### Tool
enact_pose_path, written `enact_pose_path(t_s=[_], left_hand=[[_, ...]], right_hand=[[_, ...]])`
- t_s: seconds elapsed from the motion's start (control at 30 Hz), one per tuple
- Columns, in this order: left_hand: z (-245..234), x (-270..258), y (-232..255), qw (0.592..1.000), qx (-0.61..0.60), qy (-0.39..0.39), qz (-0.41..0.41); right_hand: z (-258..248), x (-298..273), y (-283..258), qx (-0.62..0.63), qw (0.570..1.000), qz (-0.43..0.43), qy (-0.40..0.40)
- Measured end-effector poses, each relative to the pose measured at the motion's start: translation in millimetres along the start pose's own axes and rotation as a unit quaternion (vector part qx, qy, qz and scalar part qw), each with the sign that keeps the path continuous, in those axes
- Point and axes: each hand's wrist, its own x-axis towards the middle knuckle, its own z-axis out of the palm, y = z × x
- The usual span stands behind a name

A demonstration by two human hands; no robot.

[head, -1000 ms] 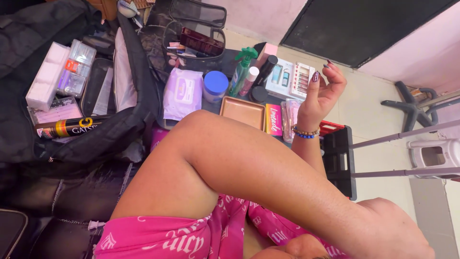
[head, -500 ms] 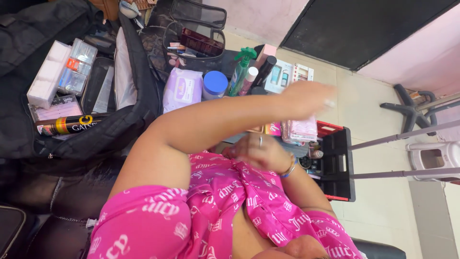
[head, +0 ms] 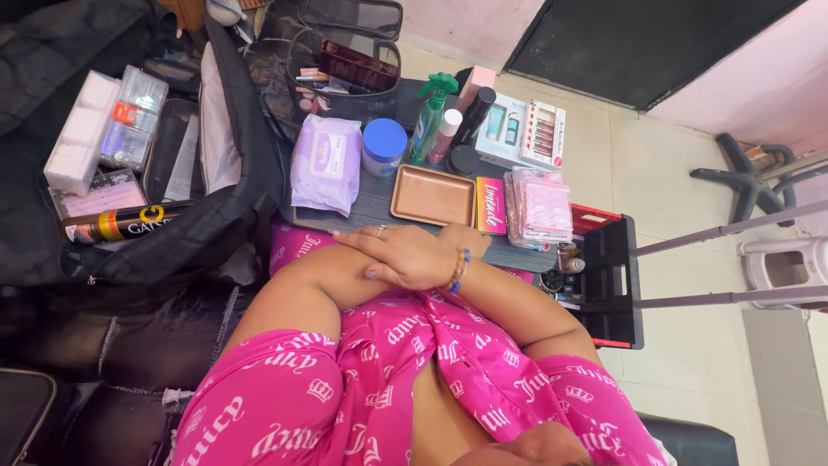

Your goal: The person wipes various makeup containers and bottles with a white cloth, applying liquid from spray and pump bottles onto the cloth and the items before placing them back into a black bag or a red crate.

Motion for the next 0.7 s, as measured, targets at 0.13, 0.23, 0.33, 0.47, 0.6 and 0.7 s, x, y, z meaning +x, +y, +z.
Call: enact_pose_path(t_s=[0.13, 0.23, 0.33, 0.47, 0.6, 0.7], left_hand=[[3.3, -5.5, -18.2, 1.0, -0.02, -0.02, 0.012], [12.4, -13.9, -24.5, 0.998, -0.043, -0.031, 0.017], [19.8, -16.0, -22.2, 0.997, -0.065, -0.031, 0.03], [3.0, -24.4, -30.4, 0.989, -0.107, 0.097, 0.022], [-5.3, -22.4, -22.9, 0.933, -0.117, 0.34, 0.018], [10.6, -15.2, 3.3, 0.919, 0.028, 0.375, 0.12]], right_hand=[[-3.4, -10.5, 23.6, 0.062, 0.998, -0.003, 0.001], [5.5, -38.3, 53.6, 0.053, 0.994, 0.093, 0.006], [17.3, -75.4, 85.5, 0.096, 0.987, 0.078, 0.099], [46.1, -122.0, 125.4, 0.188, 0.907, 0.151, 0.345], [87.8, -129.6, 141.9, 0.571, 0.7, 0.08, 0.42], [97.2, -118.8, 138.2, 0.743, 0.537, 0.001, 0.398]])
